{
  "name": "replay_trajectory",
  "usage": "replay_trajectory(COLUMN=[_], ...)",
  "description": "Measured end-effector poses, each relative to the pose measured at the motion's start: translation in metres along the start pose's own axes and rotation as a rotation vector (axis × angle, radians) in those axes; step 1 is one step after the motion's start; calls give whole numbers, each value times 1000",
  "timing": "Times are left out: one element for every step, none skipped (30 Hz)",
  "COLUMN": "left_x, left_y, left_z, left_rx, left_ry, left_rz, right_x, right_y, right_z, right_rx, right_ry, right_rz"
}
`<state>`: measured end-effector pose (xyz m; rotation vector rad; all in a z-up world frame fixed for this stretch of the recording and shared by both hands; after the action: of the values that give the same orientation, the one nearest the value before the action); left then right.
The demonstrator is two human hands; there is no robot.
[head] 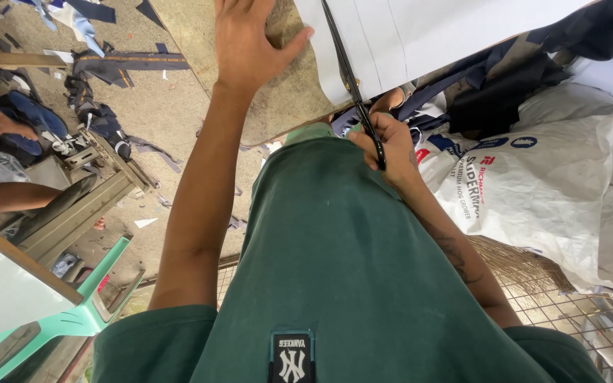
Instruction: The person uses a ruler and pencil to draw straight lines on a large sheet of white paper. They then use scissors to cut along the drawn lines, separating the paper into strips and shapes.
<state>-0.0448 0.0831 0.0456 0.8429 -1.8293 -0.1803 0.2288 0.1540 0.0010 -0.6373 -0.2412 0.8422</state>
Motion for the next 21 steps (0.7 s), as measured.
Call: replay_trajectory(left_x=[2, 2, 4, 6, 7, 12, 16, 17, 16, 16, 17, 17, 17, 17, 18, 19, 17, 16, 14, 15, 16], left_y=[2, 3, 4, 5, 7, 11, 14, 15, 16, 16, 17, 18, 18, 19, 19, 20, 18, 16, 15, 15, 16], left_z=[-3, -4, -5, -6, -9, -13, -17, -18, -17, -17, -18, -18, -18, -18, -18, -18, -17, -15, -14, -14, -15], left_rx=[-23, -26, -36, -47, -51, -77, -103, -107, -93, -77, -78, -67, -55, -54, -57, -59, -57, -54, -51, -51, -48], left_ry=[-7, -5, -12, -20, -19, -42, -65, -65, -75, -85, -86, -90, -95, -94, -96, -97, -95, -100, -105, -104, -95], left_rz=[-10, -8, -22, -35, -31, -54, -75, -71, -62, -53, -51, -37, -23, -24, -28, -33, -35, -28, -21, -23, -18], right_x=[-1, -4, -7, -10, -12, -13, -15, -16, -14, -12, -13, -13, -14, -14, -14, -15, -14, -15, -16, -17, -18], right_y=[0, 3, 5, 7, 9, 13, 16, 18, 20, 21, 21, 21, 21, 22, 23, 24, 23, 23, 22, 23, 25], right_z=[0, 3, 7, 10, 9, 8, 7, 8, 6, 4, 7, 9, 12, 9, 8, 7, 8, 9, 9, 11, 14], right_rx=[-20, -20, -10, 0, 1, 0, -1, -2, -25, -48, -49, -52, -55, -55, -36, -17, -17, -31, -46, -44, -41], right_ry=[44, 47, 63, 81, 86, 86, 86, 91, 62, 30, 32, -6, -44, -46, -28, -12, -14, 10, 35, 34, 54], right_rz=[9, 10, 14, 16, 15, 1, -13, -15, -40, -64, -65, -62, -58, -57, -49, -40, -37, -26, -16, -15, -9])
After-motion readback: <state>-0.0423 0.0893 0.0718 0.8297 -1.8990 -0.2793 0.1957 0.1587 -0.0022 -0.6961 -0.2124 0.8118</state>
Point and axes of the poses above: each hand's wrist, its own y-axis towards the middle knuckle, its own x-axis out of the back of the hand, z = x × y, the point moved 10 cm from there along y, towards the middle knuckle, and after that the axes turned 7 degrees about -z, right-handed, at the moved point
